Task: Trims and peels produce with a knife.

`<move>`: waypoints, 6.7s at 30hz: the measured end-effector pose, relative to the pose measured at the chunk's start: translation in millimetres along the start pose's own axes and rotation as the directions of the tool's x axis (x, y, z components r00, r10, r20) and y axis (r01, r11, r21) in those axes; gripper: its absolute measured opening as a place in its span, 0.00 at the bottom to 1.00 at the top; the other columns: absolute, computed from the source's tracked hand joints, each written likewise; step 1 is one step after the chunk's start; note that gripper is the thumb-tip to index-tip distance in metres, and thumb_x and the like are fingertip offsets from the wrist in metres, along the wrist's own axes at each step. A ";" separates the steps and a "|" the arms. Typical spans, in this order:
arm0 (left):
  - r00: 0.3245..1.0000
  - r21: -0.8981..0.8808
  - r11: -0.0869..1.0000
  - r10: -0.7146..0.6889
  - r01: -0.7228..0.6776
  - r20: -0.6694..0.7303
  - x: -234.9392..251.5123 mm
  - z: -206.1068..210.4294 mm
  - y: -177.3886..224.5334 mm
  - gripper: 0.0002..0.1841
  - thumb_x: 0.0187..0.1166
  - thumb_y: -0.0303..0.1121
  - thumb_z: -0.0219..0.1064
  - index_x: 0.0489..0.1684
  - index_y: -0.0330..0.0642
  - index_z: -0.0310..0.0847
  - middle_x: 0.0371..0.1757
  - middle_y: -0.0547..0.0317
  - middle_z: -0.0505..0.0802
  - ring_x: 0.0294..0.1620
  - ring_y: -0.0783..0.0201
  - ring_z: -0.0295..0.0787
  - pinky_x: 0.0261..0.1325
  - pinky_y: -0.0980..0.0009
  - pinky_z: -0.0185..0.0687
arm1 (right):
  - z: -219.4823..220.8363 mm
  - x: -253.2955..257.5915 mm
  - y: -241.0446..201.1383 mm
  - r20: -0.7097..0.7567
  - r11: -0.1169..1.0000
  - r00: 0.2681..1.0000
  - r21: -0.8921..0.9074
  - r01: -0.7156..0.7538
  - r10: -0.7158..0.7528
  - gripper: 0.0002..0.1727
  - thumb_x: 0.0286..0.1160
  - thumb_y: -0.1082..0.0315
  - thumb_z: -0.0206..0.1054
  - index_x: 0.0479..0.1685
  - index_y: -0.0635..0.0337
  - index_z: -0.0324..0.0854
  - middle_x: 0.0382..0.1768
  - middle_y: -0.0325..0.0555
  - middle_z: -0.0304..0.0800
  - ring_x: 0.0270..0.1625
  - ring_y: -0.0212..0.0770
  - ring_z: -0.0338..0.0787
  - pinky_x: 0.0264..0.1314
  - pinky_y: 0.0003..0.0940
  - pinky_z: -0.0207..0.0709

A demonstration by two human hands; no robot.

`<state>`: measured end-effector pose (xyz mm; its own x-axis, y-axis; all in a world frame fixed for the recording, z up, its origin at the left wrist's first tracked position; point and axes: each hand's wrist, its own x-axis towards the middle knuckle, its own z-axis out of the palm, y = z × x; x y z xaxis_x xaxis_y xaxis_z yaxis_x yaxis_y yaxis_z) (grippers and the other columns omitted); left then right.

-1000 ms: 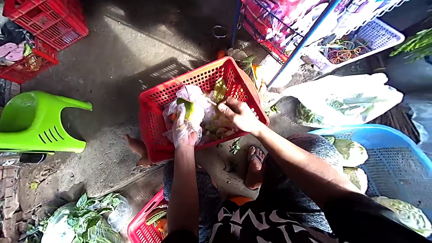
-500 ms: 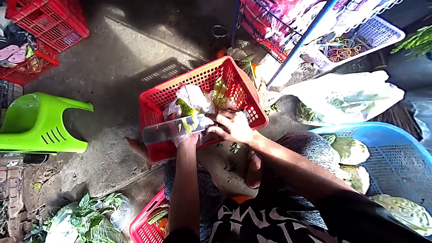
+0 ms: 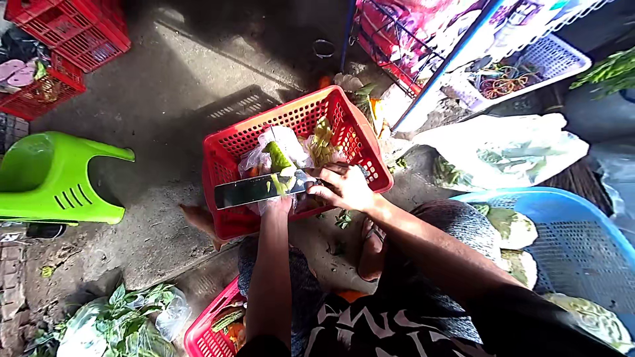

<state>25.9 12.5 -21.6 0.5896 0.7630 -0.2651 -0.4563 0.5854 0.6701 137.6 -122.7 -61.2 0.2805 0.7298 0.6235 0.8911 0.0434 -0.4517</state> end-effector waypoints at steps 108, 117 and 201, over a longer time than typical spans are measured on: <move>0.993 0.066 0.991 -0.115 0.115 -0.004 -0.7 -3.1 14.9 0.21 0.90 0.51 0.45 0.66 0.48 0.74 0.56 0.49 0.88 0.55 0.49 0.87 0.57 0.44 0.84 | -18.0 26.4 23.5 0.226 0.521 0.562 0.218 -0.825 0.796 0.26 0.93 0.47 0.52 0.61 0.60 0.84 0.29 0.50 0.84 0.27 0.47 0.82 0.35 0.52 0.78; 0.997 -0.125 0.990 -0.067 0.063 -0.032 -14.3 -2.5 18.1 0.16 0.95 0.41 0.43 0.62 0.46 0.75 0.50 0.59 0.89 0.52 0.64 0.87 0.57 0.62 0.85 | -15.8 8.5 -56.4 -0.050 0.993 0.992 0.010 -0.116 0.116 0.32 0.81 0.39 0.63 0.56 0.62 0.91 0.42 0.53 0.97 0.44 0.50 0.97 0.47 0.54 0.88; 0.963 0.299 0.918 -0.229 0.262 -0.142 -26.1 12.2 15.4 0.15 0.95 0.33 0.40 0.64 0.38 0.71 0.47 0.54 0.84 0.45 0.64 0.83 0.51 0.66 0.83 | -53.6 30.9 -16.1 0.185 0.978 0.967 -0.144 -0.148 0.173 0.31 0.81 0.41 0.62 0.56 0.62 0.91 0.40 0.53 0.96 0.38 0.53 0.96 0.38 0.58 0.86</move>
<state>11.7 -1.7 4.1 0.5775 0.6395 -0.5074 -0.0649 0.6555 0.7524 151.1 -137.4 -0.4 0.3597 0.8399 0.4064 0.8818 -0.1636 -0.4424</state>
